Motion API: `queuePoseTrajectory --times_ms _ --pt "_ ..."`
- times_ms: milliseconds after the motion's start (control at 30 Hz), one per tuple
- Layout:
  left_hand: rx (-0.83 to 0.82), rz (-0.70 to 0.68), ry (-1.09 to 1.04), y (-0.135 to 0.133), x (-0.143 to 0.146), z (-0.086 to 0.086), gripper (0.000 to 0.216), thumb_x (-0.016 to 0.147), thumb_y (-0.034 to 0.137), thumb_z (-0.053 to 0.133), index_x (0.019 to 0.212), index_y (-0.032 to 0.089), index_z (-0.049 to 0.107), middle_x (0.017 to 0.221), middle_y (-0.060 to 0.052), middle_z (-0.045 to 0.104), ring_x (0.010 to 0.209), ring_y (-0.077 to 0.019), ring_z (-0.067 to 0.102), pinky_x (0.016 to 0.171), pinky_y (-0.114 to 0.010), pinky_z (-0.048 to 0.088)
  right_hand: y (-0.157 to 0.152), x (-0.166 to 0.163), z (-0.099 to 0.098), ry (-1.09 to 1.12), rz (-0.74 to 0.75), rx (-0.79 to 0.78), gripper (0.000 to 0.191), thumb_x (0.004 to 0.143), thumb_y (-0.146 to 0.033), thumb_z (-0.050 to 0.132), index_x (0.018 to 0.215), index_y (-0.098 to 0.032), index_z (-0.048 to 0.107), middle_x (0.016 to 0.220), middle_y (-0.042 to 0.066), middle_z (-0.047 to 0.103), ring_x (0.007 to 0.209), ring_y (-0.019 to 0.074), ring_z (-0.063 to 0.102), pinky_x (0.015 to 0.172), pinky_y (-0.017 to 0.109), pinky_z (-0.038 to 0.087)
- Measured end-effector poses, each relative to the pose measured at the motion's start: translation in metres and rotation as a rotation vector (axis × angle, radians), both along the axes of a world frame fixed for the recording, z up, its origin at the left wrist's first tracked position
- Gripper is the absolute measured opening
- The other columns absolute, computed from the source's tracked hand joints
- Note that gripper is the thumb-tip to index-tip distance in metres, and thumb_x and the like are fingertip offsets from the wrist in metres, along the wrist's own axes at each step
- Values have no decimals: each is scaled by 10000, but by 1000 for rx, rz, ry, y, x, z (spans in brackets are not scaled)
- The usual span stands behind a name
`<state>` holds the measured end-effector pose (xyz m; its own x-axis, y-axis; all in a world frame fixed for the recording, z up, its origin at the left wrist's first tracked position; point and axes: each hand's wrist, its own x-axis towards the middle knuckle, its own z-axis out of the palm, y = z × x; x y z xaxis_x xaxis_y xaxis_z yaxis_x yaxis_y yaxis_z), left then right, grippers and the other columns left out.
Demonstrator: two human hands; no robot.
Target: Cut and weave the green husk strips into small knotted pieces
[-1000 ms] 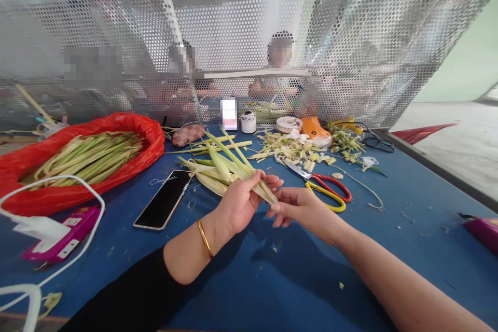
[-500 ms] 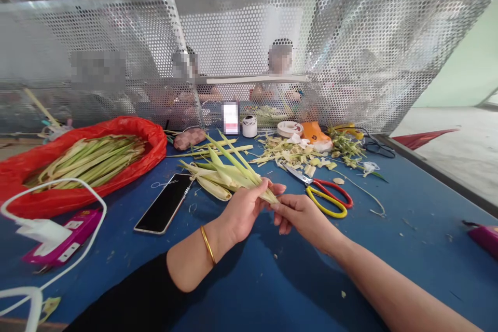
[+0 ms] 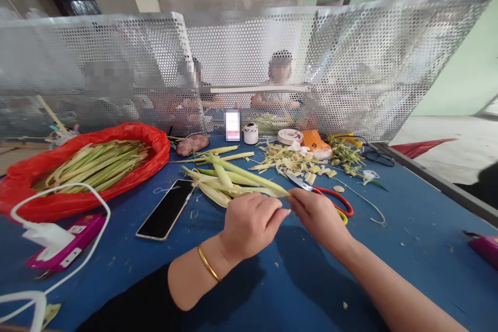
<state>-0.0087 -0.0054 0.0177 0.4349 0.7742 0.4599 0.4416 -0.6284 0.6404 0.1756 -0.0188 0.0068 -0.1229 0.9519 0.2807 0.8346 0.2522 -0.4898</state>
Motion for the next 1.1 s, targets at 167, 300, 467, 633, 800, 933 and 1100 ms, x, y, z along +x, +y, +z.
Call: queuePoseTrajectory --times_ms 167,300,467,633,800,933,1100 --pt "325 13 92 5 -3 7 265 902 231 520 1108 211 686 1125 -117 691 1127 -293 568 1007 -442 343 0 1 -1 -477 111 227 255 845 -19 414 870 -184 606 753 39 614 641 172 557 552 286 262" --pt "548 103 288 9 0 7 295 924 162 452 1146 131 643 1174 -124 674 1135 -279 566 1001 -453 376 2 2 -2 -601 134 382 216 815 -1 477 842 -177 598 712 23 590 601 170 522 565 302 265" --pt "218 8 278 13 4 5 288 939 283 452 1069 151 672 994 -99 724 929 -234 647 848 -362 473 1 4 0 -610 165 547 177 887 -55 446 903 -162 586 732 31 592 621 173 514 592 304 305" --pt "-522 -227 92 31 7 15 405 916 427 456 722 156 686 742 -65 703 733 -189 648 725 -293 475 3 10 3 -582 240 601 190 952 -121 401 901 -150 582 736 34 589 636 173 514 604 310 332" --pt "-1134 -388 -235 45 14 11 309 699 419 735 790 133 661 779 -47 669 688 -157 628 737 -309 490 11 20 2 -547 347 598 189 975 -156 394 1019 -135 577 797 50 626 707 172 554 635 299 373" --pt "-1157 -237 -252 47 19 2 341 633 427 770 682 147 582 660 11 568 469 -65 419 464 -231 366 14 20 2 -600 369 555 187 970 -164 416 1073 -125 566 843 69 640 727 179 571 633 302 384" --pt "-1031 -165 -195 44 23 6 331 673 420 732 598 143 566 587 12 520 459 -64 343 428 -237 199 15 20 3 -625 350 444 178 936 -142 474 1086 -121 570 870 70 639 733 187 585 620 308 390"
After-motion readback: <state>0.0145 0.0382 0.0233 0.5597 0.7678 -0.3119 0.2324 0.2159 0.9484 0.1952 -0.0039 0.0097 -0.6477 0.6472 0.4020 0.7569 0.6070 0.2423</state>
